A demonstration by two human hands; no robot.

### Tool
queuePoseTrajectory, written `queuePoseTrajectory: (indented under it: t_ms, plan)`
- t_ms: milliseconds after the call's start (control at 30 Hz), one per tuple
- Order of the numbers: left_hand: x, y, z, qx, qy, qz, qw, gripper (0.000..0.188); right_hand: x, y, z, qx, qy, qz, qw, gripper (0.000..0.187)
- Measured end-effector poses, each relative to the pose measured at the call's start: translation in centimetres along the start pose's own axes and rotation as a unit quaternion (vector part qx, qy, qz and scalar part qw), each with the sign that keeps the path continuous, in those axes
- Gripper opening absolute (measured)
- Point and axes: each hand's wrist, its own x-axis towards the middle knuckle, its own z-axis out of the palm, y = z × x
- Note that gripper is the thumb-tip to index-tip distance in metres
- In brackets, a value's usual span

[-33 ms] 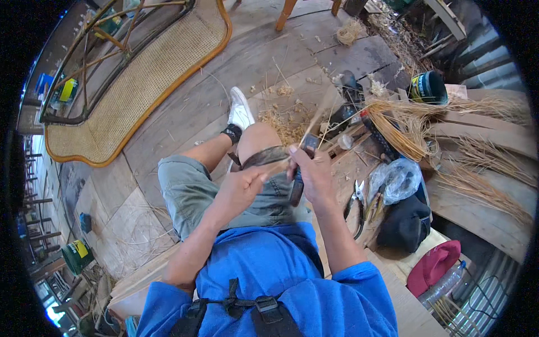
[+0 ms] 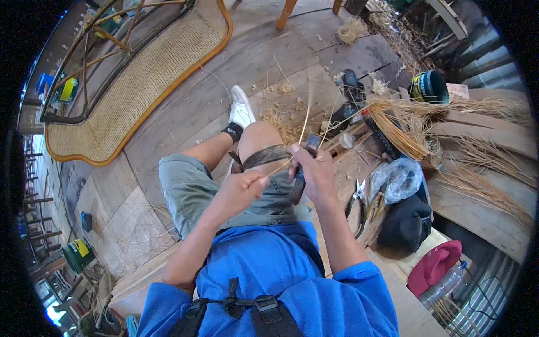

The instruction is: Shaving and smoothing bamboo strips using a manual blade.

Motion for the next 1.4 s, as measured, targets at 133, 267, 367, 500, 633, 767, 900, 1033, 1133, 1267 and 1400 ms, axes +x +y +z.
queuePoseTrajectory:
  t_ms: [133,267,367,500,633,767,900,1033,1133,1267,1400]
  plan:
    - [-1.3,-0.9,-1.4,-0.253,-0.136,-0.146,0.947,0.027,0.4,0.3,-1.3,0.022,-0.011,-0.012,1.000,0.015]
    - [-2.5,-2.9,-2.2,-0.381,-0.171,-0.187,0.889,0.024,1.1,-0.4,-1.7,0.096,-0.044,0.012,0.994,0.017]
    - [-2.8,-3.4,-2.3,-0.429,-0.168,-0.184,0.868,0.023,1.5,-0.5,-2.1,0.085,-0.037,0.001,0.996,0.017]
    - [-3.2,-3.5,-2.0,-0.362,-0.129,-0.201,0.901,0.021,1.7,-0.2,-2.5,-0.040,0.029,-0.012,0.999,0.020]
    - [-3.3,-3.3,-2.2,-0.275,-0.136,-0.213,0.927,0.020,1.9,0.0,-3.1,-0.079,0.080,-0.012,0.994,0.021]
    - [-3.4,-3.9,-2.3,-0.291,-0.140,-0.194,0.926,0.019,2.3,0.4,-3.2,-0.149,0.108,-0.033,0.982,0.019]
    - [-3.2,-4.4,-2.3,-0.264,-0.132,-0.210,0.932,0.019,3.2,1.4,-4.6,-0.128,0.119,-0.064,0.983,0.019]
    - [-3.0,-4.6,-1.7,-0.196,-0.093,-0.171,0.961,0.016,3.9,1.2,-5.8,-0.131,0.143,-0.011,0.981,0.024]
    - [-2.6,-4.5,-1.3,-0.198,-0.079,-0.159,0.964,0.017,2.4,-0.7,-5.5,-0.042,0.125,0.031,0.991,0.033]
    - [-2.6,-4.5,-1.4,-0.214,-0.068,-0.163,0.961,0.018,0.7,-0.7,-5.6,-0.047,0.104,0.051,0.992,0.038]
    - [-2.5,-4.3,-1.5,-0.248,-0.065,-0.175,0.951,0.018,-1.3,1.3,-4.7,-0.043,0.053,0.065,0.996,0.032]
